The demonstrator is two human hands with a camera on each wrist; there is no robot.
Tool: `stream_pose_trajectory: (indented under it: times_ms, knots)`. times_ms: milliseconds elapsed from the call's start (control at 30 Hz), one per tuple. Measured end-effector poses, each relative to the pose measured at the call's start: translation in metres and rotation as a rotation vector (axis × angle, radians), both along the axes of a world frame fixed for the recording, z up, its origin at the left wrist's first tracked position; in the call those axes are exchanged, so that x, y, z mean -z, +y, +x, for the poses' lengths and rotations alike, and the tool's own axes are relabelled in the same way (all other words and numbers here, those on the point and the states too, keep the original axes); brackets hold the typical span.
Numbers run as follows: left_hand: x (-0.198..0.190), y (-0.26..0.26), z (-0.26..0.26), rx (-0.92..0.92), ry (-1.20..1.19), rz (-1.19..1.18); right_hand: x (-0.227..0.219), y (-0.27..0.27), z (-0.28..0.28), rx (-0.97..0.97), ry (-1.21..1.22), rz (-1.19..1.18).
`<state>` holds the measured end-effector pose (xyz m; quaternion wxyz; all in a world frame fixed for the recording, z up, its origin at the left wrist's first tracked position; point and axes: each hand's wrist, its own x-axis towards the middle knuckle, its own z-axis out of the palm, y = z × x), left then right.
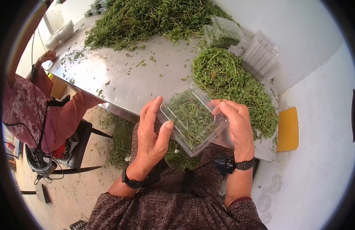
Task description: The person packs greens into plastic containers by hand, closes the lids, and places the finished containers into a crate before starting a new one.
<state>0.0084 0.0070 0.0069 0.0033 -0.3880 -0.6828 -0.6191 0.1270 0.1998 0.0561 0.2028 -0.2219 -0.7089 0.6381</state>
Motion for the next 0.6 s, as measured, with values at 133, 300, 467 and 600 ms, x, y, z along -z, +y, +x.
stream_pose_trajectory:
  times_ms: [133, 300, 467, 600]
  knots:
    - [-0.005, 0.000, 0.003, -0.009, -0.046, -0.027, 0.003, -0.001, -0.001, 0.051, 0.021, -0.011]
    - [-0.009, 0.001, 0.004, -0.029, 0.022, -0.051, 0.010, -0.002, -0.003, 0.138, 0.100, -0.026]
    - [-0.006, 0.001, 0.005, -0.044, 0.025, -0.070, 0.004, -0.003, 0.005, 0.225, -0.029, 0.137]
    - [-0.007, 0.001, 0.005, -0.045, 0.045, -0.051, -0.003, -0.010, 0.014, 0.268, -0.065, 0.238]
